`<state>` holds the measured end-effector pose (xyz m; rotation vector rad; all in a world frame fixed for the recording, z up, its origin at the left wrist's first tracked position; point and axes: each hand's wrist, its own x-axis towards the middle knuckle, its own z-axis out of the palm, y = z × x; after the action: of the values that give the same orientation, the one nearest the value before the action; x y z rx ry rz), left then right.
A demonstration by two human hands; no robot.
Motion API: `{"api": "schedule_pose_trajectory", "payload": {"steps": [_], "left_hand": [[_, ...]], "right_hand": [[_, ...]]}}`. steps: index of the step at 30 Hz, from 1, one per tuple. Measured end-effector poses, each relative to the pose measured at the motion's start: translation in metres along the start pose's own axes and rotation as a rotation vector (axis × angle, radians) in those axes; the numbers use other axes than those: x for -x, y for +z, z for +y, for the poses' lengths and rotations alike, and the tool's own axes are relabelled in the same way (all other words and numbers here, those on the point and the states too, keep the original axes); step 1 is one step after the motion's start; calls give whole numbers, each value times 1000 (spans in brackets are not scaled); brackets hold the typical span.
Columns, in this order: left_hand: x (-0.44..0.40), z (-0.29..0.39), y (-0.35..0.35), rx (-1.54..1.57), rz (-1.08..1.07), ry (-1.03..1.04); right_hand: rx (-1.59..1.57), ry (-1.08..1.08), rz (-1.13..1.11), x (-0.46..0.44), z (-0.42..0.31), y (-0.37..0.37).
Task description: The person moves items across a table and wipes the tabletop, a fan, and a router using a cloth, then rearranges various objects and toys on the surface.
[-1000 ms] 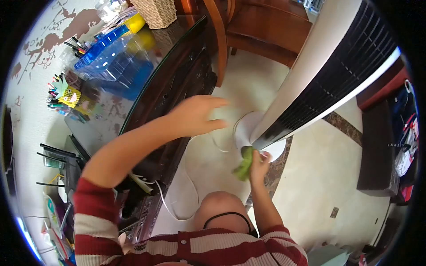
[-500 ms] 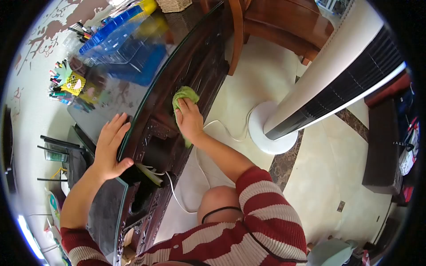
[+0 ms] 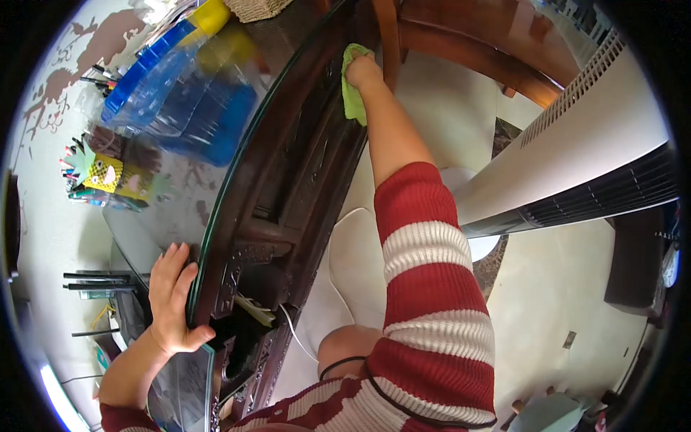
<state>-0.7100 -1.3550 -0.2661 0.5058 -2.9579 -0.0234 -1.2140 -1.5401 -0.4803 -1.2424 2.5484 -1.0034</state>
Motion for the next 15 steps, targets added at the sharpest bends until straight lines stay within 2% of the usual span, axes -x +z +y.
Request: {"api": "schedule_pose_trajectory", "payload": {"steps": [5,9,10,11,12,13,15], "left_hand": [[-1,-1,0,-16,-5,2],[1,3,1,-15,10,0],[0,3,1,-20,16,1],[1,4,1,-17,10,-2],[1,4,1,-20,5,-1],[1,4,1,-22,2,-3],[3,6,-1,-19,-6,-4]], "right_hand": [[-170,-50,-71,17,-5,-10],[-170,-76,-180,137,-35,-19],[-153,-238,-85,173,-39,-6],[-111,-265,-248,205,-45,7],[-93,-437,-187,250,-64,-8],[-120,-414,-302,278,-81,-26],[-58,-425,-222,290,-90,-26]]}}
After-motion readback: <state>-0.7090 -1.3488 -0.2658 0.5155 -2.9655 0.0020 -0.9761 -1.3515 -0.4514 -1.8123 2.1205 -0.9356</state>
